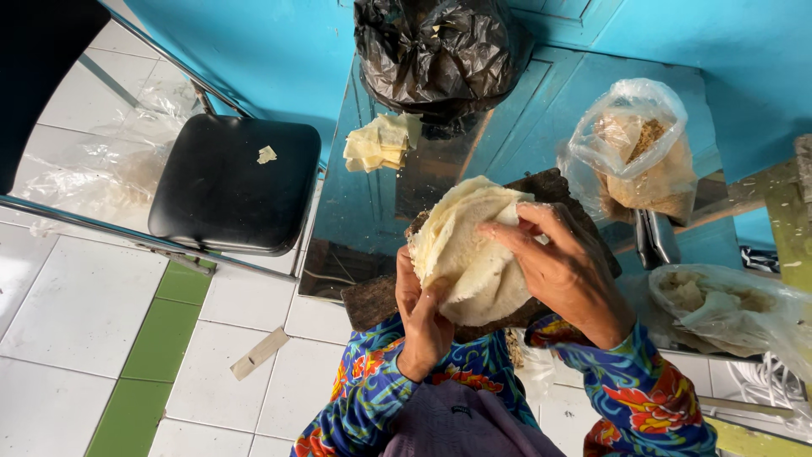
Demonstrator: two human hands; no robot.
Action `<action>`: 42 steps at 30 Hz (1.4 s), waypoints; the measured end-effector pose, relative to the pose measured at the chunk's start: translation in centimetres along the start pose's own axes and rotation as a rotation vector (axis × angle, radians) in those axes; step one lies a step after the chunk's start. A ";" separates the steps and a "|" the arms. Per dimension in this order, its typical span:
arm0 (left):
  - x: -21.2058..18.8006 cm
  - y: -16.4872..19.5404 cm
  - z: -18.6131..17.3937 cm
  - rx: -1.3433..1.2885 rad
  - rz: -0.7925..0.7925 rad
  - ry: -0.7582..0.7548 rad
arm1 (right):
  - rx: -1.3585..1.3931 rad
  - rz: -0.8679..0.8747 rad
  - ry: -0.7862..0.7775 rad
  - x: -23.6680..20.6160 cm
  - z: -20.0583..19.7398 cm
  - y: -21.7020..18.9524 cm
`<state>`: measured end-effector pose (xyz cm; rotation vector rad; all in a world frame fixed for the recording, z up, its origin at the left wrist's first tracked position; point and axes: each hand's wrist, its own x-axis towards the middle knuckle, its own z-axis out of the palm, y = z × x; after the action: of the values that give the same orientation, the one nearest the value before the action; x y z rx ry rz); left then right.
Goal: The person sits at a table and peels thin dough discs one at a time from a stack of layered flatbread, separating each layer by hand and setting the separated pieces on a wooden board. They continue through the stack, occasionally repositioning the remaining layers.
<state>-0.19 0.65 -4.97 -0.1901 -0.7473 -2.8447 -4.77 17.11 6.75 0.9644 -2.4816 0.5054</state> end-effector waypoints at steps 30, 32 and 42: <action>0.7 -0.2 1.1 0.136 0.091 0.210 | -0.226 -0.197 -0.018 -2.6 0.3 1.6; 0.7 -0.2 1.0 0.156 0.101 0.228 | -0.040 -0.063 0.060 -2.9 0.5 2.0; 0.4 -1.1 1.9 0.252 0.095 0.225 | 1.105 0.673 0.059 -4.1 2.6 4.3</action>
<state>-0.70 2.43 -3.75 0.1262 -1.0038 -2.5946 -5.77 21.07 1.71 0.3286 -2.3314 2.2003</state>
